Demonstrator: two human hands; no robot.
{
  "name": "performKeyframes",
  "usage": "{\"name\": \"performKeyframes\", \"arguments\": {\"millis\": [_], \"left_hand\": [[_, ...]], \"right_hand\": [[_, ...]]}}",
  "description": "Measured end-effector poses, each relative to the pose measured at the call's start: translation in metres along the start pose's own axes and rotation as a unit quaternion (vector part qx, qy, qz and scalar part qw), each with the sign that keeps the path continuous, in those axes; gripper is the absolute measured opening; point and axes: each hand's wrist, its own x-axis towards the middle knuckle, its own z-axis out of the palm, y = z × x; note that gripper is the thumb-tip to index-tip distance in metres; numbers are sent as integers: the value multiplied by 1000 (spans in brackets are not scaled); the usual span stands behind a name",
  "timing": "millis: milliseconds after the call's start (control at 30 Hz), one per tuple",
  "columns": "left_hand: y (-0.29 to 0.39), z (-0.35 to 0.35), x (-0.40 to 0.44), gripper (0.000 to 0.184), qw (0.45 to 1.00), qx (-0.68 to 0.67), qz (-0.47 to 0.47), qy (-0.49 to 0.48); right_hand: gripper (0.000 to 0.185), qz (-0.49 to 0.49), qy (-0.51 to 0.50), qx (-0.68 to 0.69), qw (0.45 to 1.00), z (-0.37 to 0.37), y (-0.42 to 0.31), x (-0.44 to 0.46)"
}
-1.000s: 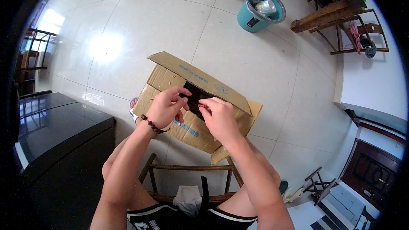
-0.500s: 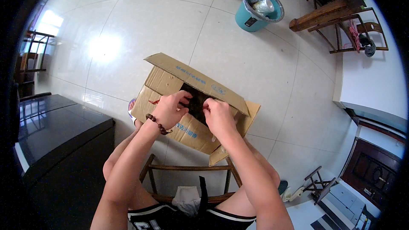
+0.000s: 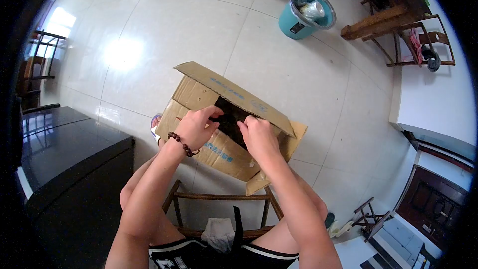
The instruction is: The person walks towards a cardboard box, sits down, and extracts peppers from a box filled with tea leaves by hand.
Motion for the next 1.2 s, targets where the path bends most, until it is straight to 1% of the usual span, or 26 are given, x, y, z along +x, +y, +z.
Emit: {"name": "performKeyframes", "arguments": {"millis": [67,100,167,200,267,400,467,500,567,700,767,900,1000,1067,1100,1167,1200], "left_hand": [[-1,-2,-1,31,1000,25,-7,-12],[-2,-2,-1,31,1000,25,-8,-12],[-3,-2,-2,31,999,47,-3,-17],[-4,-2,-2,31,999,46,-4,-16],[-5,-2,-3,31,999,41,6,-13],[-4,-3,-3,31,999,43,-5,-16],[-5,-3,-3,32,999,47,-3,-16],[-4,-3,-3,32,999,47,-3,-16],[-1,-4,-3,32,999,47,-9,-18],[0,-4,-4,32,998,55,-9,-20],[0,-4,-4,32,998,56,-7,-18],[2,-4,-5,33,998,56,-19,-26],[2,-3,-5,32,998,60,-13,-24],[1,-1,-5,30,998,50,-15,-29],[0,0,-4,30,998,51,-15,-28],[-1,2,-3,29,1000,2,4,-31],[1,2,-4,29,1000,2,4,-31]], "right_hand": [[20,1,-5,3,1000,-1,-1,0],[20,0,-6,3,1000,3,4,0],[22,-85,74,45,993,14,17,0],[22,-86,74,45,993,9,12,1],[23,1,-17,21,1000,-5,-3,1],[23,-6,-16,-15,1000,-4,0,2],[25,-68,37,36,996,3,9,1],[25,-68,37,36,996,1,6,1],[26,-22,-6,-13,1000,-6,-3,1],[25,-36,-2,-32,999,-4,1,1],[26,-62,19,29,997,0,7,1],[23,-26,-9,-16,999,-7,-2,0],[19,-39,-12,4,999,-6,-1,0],[14,-45,-10,80,996,-8,-3,0],[14,-46,-10,80,996,-8,-5,-1],[10,-70,-2,161,984,-10,-8,-2],[10,-70,-2,161,984,-12,-12,-4]]}}
